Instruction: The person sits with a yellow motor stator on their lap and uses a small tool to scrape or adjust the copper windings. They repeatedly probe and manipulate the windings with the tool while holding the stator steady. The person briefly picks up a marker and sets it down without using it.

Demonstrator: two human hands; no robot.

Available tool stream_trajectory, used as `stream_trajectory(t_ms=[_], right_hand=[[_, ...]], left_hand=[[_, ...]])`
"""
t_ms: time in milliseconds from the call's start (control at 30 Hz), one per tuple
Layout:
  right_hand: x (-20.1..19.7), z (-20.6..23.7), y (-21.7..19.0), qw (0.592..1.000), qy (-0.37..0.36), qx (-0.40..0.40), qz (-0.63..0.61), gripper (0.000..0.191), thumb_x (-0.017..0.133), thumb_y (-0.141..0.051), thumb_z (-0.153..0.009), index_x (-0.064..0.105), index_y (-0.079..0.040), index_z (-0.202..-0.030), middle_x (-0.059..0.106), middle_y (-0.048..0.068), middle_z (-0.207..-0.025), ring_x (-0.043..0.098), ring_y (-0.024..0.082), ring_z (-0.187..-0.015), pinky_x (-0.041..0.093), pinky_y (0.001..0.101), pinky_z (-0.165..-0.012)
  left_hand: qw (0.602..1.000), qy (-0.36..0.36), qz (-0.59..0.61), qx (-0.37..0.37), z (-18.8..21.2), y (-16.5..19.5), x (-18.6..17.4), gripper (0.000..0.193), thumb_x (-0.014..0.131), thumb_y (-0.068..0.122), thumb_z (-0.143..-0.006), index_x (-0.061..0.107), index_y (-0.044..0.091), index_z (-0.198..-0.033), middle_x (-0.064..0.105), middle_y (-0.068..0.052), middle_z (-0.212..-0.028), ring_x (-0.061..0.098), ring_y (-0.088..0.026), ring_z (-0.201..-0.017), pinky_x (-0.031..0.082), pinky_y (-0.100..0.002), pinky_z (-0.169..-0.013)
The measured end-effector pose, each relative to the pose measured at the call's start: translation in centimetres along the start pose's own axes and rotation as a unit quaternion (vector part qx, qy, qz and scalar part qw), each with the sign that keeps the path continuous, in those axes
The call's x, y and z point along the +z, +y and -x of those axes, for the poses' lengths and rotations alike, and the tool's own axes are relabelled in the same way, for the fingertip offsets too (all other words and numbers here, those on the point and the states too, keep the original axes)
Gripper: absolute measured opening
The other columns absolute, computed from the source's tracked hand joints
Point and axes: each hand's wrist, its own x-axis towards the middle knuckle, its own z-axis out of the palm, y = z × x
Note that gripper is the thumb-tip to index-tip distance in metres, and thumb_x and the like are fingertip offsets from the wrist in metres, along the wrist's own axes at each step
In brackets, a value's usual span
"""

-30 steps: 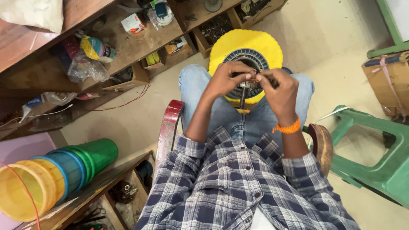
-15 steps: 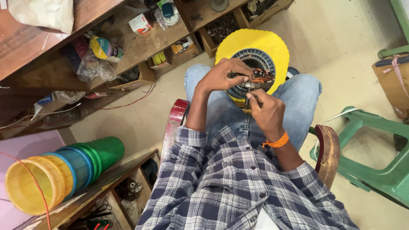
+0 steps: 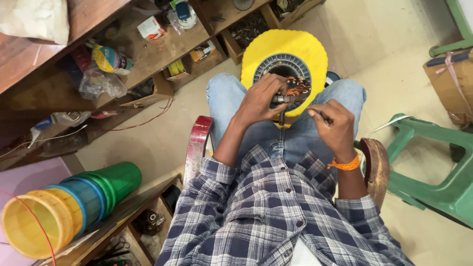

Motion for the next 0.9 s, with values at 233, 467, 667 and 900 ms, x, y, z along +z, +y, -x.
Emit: stream_trajectory(t_ms=[233,467,667,900], right_hand=[[-0.2,-3.9,-1.2,0.996,0.019,-0.085,-0.012,0.010,0.083,-0.002,-0.093,0.076,-0.002,-0.101,0.064,0.010,-0.081,0.057,0.019,-0.065,0.042,0.0328,-0.059],[1.7,-7.1,-0.9,0.995,0.020,-0.100,-0.021,0.013,0.087,-0.006,-0.088,0.077,-0.002,-0.095,0.066,0.009,-0.080,0.060,0.018,-0.066,0.045,0.0320,-0.059],[1.9,-7.6,-1.0,0.996,0.034,-0.079,-0.037,0.015,0.088,-0.007,-0.087,0.075,-0.001,-0.092,0.066,0.010,-0.080,0.055,0.017,-0.063,0.042,0.0328,-0.058],[2.5,-7.8,-1.8,0.997,0.037,-0.050,-0.034,0.011,0.085,-0.002,-0.087,0.075,0.000,-0.091,0.059,0.011,-0.075,0.052,0.019,-0.062,0.040,0.0353,-0.058]], left_hand=[[0.999,0.045,0.007,0.003,0.6,-0.3,1.1,0.042,0.083,0.016,-0.080,0.058,0.004,-0.111,0.061,-0.014,-0.120,0.060,-0.035,-0.112,0.050,-0.043,-0.096],[0.985,0.002,0.055,-0.166,-0.7,1.3,0.8,0.043,0.086,0.030,-0.082,0.059,0.001,-0.099,0.061,-0.015,-0.097,0.060,-0.035,-0.095,0.050,-0.042,-0.089],[0.966,0.091,0.038,-0.241,-3.0,1.4,2.7,0.027,0.068,0.017,-0.084,0.072,0.007,-0.109,0.080,-0.006,-0.093,0.069,-0.025,-0.089,0.053,-0.038,-0.088],[0.938,-0.044,0.142,-0.312,-3.9,0.1,1.3,0.028,0.076,0.025,-0.081,0.078,0.006,-0.101,0.079,-0.008,-0.083,0.078,-0.018,-0.080,0.058,-0.033,-0.076]])
